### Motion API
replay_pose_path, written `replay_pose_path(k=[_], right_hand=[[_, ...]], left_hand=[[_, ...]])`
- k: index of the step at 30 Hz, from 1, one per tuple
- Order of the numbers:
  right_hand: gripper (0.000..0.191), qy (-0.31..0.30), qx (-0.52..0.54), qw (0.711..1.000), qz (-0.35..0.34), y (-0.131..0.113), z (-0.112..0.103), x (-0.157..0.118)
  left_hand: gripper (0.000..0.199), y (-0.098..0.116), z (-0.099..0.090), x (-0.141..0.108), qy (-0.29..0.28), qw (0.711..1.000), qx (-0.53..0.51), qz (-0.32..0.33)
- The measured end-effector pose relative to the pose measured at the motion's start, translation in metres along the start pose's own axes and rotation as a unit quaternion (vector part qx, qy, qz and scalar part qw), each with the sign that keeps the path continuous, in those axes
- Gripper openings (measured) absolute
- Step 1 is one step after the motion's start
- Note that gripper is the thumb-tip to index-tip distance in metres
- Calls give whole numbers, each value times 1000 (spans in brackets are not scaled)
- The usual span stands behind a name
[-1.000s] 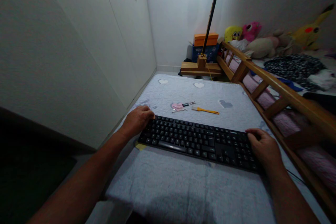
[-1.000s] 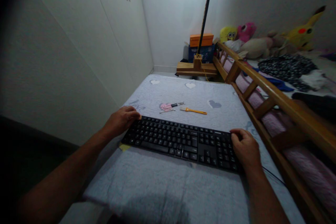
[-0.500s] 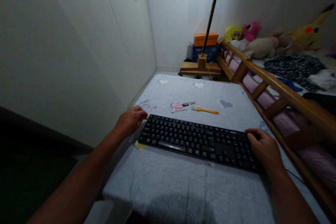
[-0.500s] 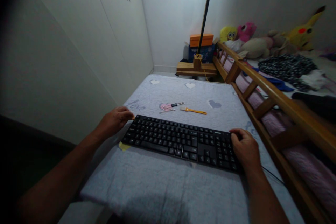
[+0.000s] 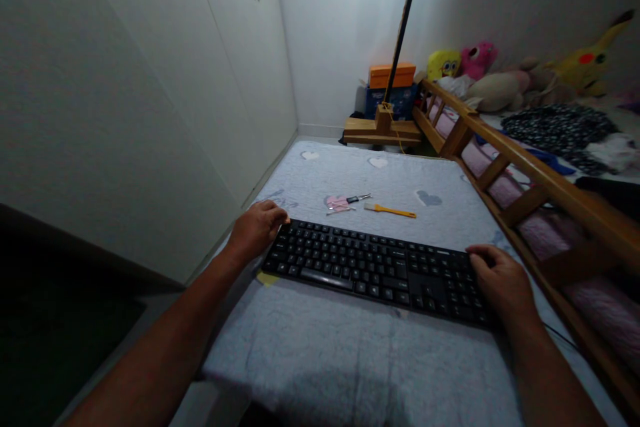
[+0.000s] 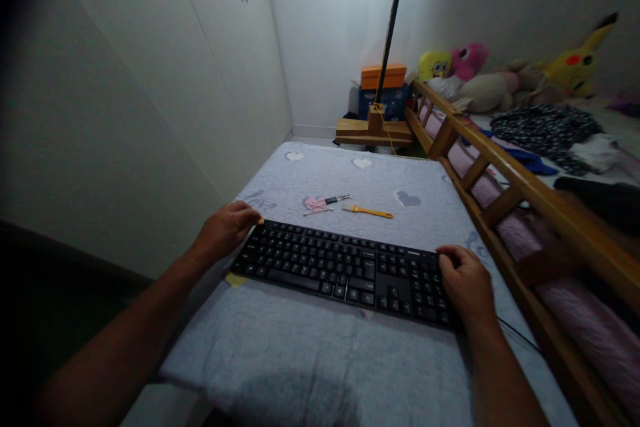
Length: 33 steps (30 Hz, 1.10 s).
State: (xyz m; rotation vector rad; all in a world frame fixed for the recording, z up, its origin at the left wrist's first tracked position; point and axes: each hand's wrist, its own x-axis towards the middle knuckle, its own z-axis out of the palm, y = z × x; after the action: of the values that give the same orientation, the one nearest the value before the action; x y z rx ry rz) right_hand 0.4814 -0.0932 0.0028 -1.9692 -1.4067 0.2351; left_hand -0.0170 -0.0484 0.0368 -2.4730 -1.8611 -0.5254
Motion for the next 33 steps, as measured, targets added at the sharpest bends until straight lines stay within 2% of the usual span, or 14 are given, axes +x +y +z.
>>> replay_pose_path(k=[5,9,14,18,22,33], right_hand=[[30,8,1,1000,-11,1,0,0],[29,13,3,1000,-21,1,0,0],[32,5,6,1000,-4,0,-1,-1],[33,2,10,1000,5,-2,-2,-2],[34,-3,7,1000,7,-2,-2,-2],[31,1,3,1000,1,-2,0,-1]], left_hand=[[20,3,-6,-3,22,999,26,-27],[17,19,-3,0,52,998,-45,15],[16,53,7,7,23,991,-100,84],[16,69,14,12,-7,990,-100,98],[17,66,14,11,-15,993,-68,96],[23,30,3,0,-8,998,-18,60]])
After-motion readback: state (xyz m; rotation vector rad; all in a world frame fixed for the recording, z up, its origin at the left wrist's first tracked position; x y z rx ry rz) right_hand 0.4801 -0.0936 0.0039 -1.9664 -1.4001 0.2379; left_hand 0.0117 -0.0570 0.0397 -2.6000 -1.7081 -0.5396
